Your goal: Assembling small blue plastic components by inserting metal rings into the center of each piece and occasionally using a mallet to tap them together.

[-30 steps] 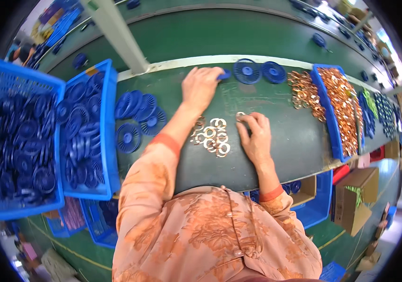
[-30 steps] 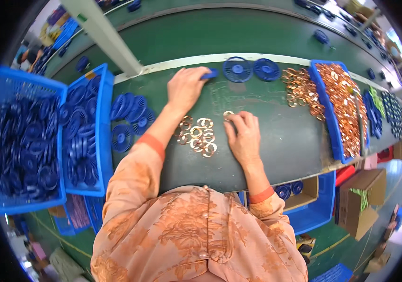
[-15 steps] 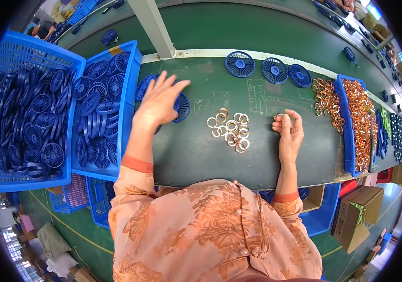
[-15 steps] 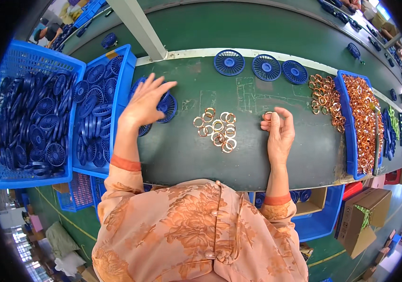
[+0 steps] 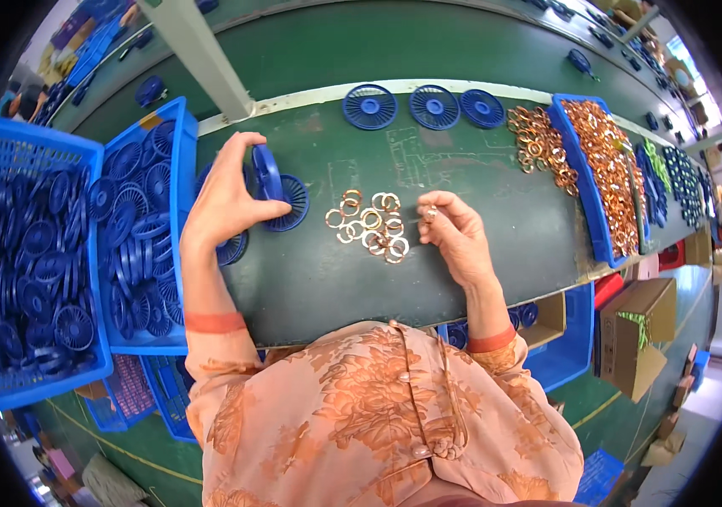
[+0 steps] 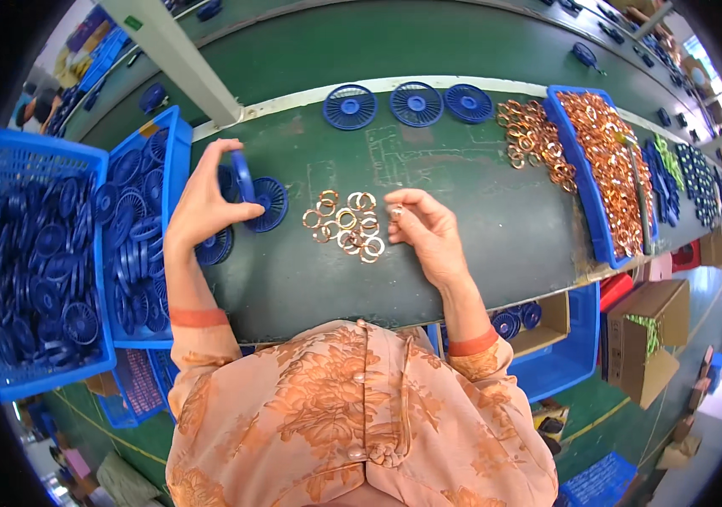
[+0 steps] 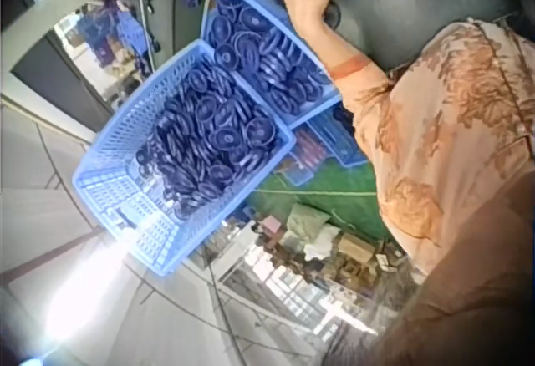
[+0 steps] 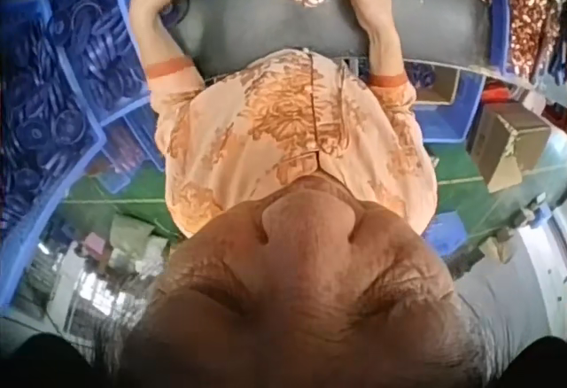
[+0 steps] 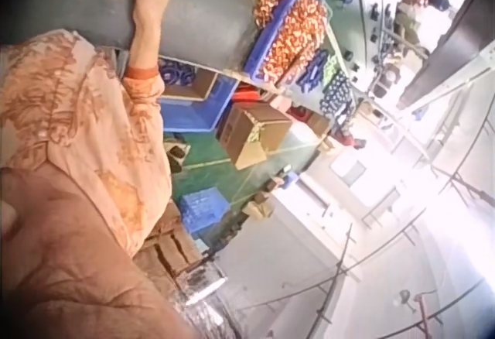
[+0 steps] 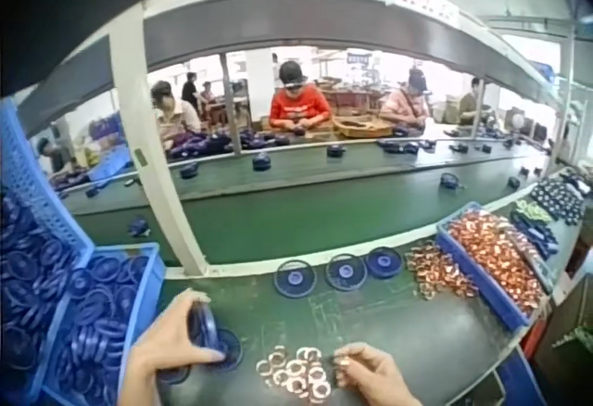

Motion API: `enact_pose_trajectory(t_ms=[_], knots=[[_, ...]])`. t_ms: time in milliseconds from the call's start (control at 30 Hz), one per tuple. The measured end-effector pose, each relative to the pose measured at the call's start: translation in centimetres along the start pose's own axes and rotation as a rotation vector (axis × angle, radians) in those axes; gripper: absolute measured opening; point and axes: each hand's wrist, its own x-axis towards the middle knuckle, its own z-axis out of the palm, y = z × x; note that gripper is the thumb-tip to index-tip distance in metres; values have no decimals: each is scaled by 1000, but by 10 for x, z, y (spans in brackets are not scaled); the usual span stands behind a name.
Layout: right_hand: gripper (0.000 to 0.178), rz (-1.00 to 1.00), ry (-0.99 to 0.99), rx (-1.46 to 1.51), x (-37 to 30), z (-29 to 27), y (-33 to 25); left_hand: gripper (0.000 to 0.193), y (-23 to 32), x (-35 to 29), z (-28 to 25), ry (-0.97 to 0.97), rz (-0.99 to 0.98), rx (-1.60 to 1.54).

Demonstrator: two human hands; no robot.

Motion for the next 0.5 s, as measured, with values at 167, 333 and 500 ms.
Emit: enact_pose_trajectory(t_ms=[167, 333, 500], knots=[[23, -5, -42, -9, 1, 6, 0, 66, 20, -18, 44, -17, -91, -809], [27, 46, -62, 136, 0, 25, -10, 26, 33, -39, 95, 69, -362, -1081], [30, -4, -91, 47, -9, 40, -13, 33, 42, -49, 110, 67, -461, -1303]])
